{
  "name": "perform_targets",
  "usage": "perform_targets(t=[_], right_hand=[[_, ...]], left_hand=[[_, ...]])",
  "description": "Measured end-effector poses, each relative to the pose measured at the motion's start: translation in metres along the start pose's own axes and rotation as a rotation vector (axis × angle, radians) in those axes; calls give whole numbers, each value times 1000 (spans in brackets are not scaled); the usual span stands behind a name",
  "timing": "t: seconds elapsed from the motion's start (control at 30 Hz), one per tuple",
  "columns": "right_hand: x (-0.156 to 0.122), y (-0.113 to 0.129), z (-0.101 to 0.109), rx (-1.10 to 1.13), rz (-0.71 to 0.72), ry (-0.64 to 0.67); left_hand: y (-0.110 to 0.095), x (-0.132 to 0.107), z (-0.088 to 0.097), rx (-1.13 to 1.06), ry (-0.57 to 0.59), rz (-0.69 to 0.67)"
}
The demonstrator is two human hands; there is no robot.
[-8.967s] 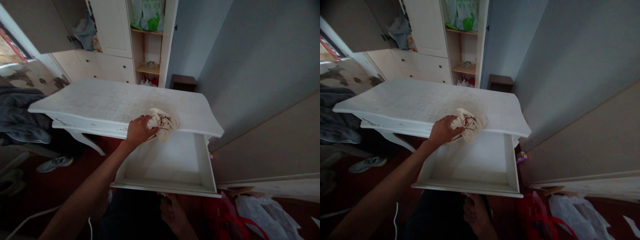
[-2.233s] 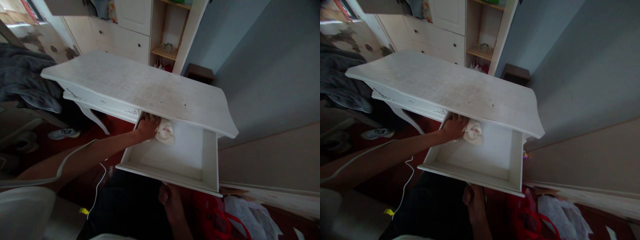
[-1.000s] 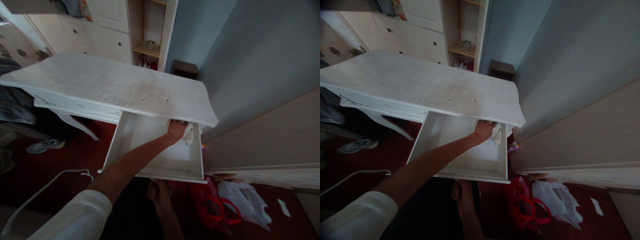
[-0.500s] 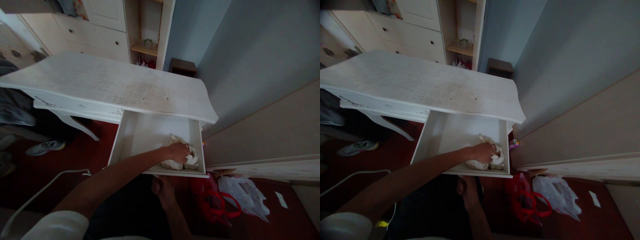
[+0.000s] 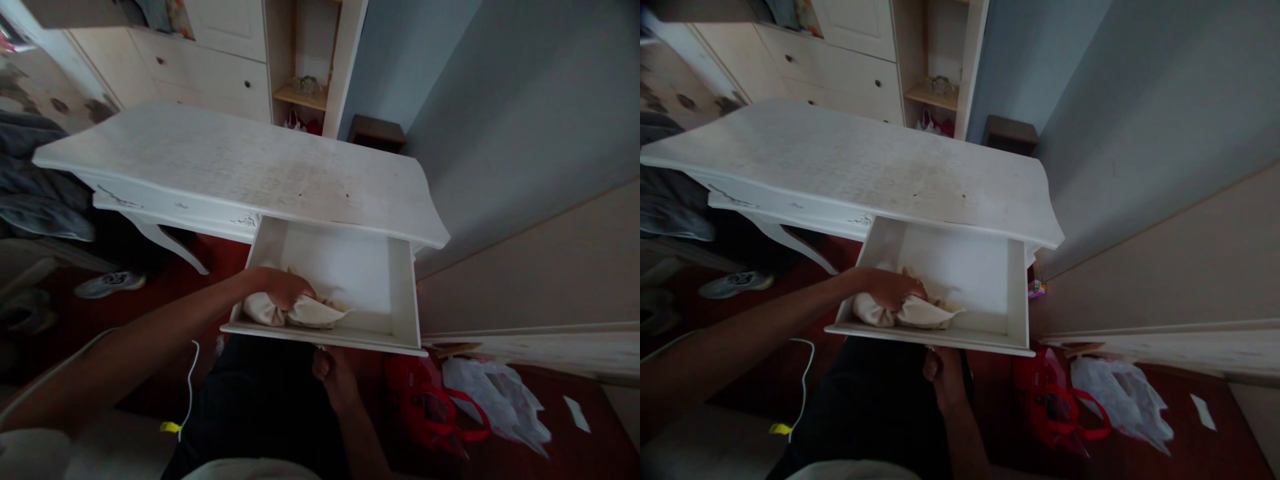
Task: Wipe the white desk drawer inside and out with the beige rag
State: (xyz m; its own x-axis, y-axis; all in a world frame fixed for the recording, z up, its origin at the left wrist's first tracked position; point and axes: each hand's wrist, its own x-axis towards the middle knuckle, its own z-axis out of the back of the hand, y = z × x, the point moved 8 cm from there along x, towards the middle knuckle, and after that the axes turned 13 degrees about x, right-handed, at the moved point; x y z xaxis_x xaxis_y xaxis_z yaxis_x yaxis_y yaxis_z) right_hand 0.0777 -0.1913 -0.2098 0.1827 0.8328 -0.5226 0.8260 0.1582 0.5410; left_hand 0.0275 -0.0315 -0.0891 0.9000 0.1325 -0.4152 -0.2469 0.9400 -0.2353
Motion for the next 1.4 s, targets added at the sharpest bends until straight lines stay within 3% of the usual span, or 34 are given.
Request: perform_targets(t=[0.1,0.17,0.43,0.67,0.83,1.0,1.1,1.2,1.27,1.4], right_hand=[[0,1,-1,-14,-8,24],[0,1,1,-24,-19,24],[0,2,2,-55,1,39],[-1,4,0,-52,3,20],[0,0,6,-64,-17,1],[1,-2,8,-68,-15,22],[1,-2,7,-75,-22,29],[1,-2,7,-73,-20,21],[1,-2,7,-61,-18,15],[1,-2,6,-44,-33,0]], left_hand=[[7,-27,-6,-97,143,19],[10,-37,-7,-127,130,63],[4,-39,-14,312,-143,297],[42,-37,17,461,-429,591],[54,-41,35,359,-629,597],[44,-89,54,343,-970,596],[44,-124,60,349,-1108,602],[56,-160,59,292,-1213,707],[63,-174,51,210,-1216,746],[48,-162,22,126,-960,534]])
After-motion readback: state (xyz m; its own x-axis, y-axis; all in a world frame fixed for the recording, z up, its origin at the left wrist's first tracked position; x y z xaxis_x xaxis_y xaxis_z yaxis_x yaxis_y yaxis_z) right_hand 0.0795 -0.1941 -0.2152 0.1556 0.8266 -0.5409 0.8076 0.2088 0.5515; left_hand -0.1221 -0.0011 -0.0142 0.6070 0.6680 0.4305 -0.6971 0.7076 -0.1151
